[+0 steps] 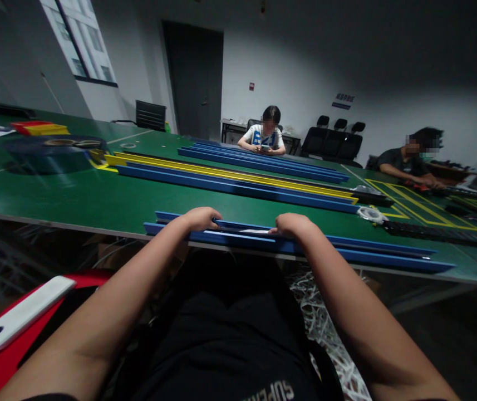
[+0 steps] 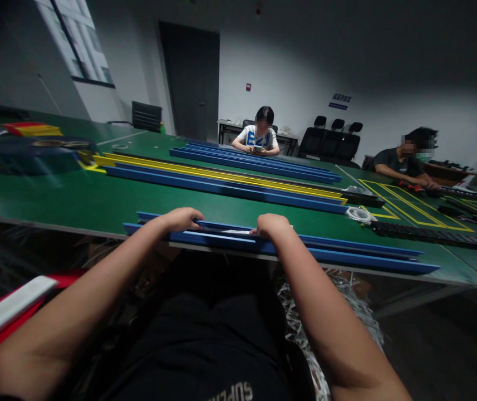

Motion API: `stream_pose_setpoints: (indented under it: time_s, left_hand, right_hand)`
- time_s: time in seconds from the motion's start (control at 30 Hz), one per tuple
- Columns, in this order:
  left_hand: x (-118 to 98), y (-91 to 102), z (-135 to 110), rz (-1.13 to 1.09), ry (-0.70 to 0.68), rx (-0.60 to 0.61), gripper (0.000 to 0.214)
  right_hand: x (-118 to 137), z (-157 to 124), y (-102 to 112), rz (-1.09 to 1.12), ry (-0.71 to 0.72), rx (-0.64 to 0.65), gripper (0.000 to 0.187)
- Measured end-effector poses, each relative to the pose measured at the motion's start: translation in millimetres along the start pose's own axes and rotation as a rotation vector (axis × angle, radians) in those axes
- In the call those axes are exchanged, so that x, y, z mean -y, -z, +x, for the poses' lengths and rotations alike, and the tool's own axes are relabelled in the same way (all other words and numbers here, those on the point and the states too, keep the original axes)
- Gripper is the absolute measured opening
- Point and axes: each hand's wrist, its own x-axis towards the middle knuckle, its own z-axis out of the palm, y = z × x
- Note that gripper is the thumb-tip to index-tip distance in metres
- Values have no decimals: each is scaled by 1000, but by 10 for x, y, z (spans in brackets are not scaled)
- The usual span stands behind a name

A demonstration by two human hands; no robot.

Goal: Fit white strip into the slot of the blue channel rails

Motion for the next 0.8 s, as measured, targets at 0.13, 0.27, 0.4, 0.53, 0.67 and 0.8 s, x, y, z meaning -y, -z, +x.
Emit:
stream_pose_setpoints:
  time_s: [0.13,0.27,0.4,0.53,0.67,0.8]
  left_hand:
    - [4,9,-6,16,5,4,31]
    - [-10,23,-14,21,5,17,30]
    - [-30,31,-24,23,7,17,31]
    - [-26,20,-15,24,7,14,31]
    - [-9,2,5,21,4,17,33]
    - [-2,-5,12,0,5,19,34]
  right_hand:
    - [117,102,-73,-22,-74,15,59]
    - [194,150,-95,-26,-82,-4,46]
    - [215,175,-94,-46,-67,16,43]
    - [234,196,-105,-43,-85,11,42]
    - [262,227,-113,-21,-127,20,44]
    - [260,289,-107,1,-156,50,48]
